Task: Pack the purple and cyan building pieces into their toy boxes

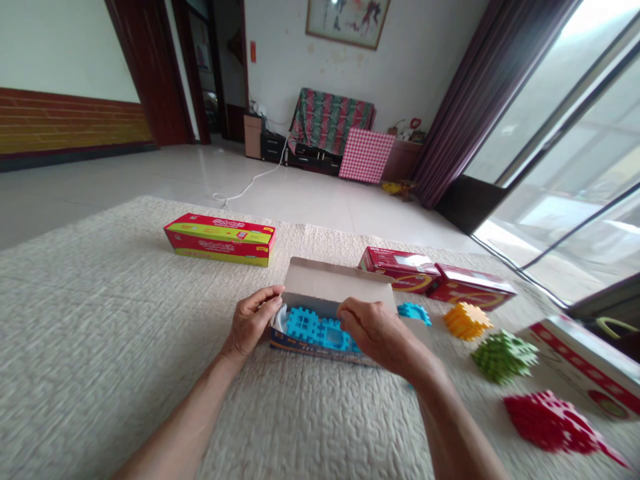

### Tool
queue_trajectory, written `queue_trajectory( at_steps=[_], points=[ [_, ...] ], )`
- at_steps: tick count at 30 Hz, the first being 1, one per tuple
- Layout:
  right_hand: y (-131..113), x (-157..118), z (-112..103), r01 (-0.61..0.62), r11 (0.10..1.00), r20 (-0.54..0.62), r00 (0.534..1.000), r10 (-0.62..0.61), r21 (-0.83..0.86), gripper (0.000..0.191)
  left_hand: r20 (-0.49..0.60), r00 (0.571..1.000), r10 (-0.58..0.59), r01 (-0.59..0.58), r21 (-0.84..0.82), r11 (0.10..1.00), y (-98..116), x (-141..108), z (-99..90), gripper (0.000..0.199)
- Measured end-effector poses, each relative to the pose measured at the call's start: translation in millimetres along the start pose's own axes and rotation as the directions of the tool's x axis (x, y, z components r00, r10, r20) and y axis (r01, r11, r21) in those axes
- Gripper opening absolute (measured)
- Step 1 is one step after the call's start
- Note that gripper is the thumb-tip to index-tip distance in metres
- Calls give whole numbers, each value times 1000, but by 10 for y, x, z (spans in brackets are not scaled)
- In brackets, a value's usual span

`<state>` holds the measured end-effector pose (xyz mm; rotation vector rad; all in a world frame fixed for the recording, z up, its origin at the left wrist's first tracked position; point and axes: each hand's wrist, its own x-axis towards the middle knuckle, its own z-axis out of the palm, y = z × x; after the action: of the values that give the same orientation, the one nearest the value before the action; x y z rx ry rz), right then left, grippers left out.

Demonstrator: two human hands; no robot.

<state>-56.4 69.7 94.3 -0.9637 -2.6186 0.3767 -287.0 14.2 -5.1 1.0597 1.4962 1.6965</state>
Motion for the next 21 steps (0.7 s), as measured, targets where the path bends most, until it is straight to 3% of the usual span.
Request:
queue_trajectory(
  at_steps=[3, 5, 8, 11, 15, 18, 21],
  points=[
    [41, -11, -152, -65, 998, -51, 997, 65, 0, 21, 1, 1000, 2, -2, 3, 1000, 19, -3, 6, 36],
    [146, -36, -268, -88, 996, -151, 984, 91, 23, 20, 1, 1000, 4, -4, -1, 1000, 21, -3, 7, 35],
    [473, -116, -416, -200, 979, -315, 928, 198, 26, 19, 6, 1000, -1, 1, -21, 1000, -4, 1, 1, 35],
    [932, -274, -496, -334, 942, -374, 880, 294, -45, 21, 24, 999, -34, 35, -58, 998, -47, 7, -8, 41],
    [1389, -537, -483, -326, 936, -222, 930, 292, -135, 46, -11, 998, -62, 61, -63, 996, -96, 23, -22, 48],
    [1505, -632, -389, -308, 943, -96, 950, 298, -123, 56, -16, 998, -67, 66, -57, 996, -137, 36, -40, 47],
    [1553, -615, -271, -312, 942, -56, 950, 308, -124, 65, -9, 998, -66, 65, -86, 994, -192, 48, -61, 45]
  ],
)
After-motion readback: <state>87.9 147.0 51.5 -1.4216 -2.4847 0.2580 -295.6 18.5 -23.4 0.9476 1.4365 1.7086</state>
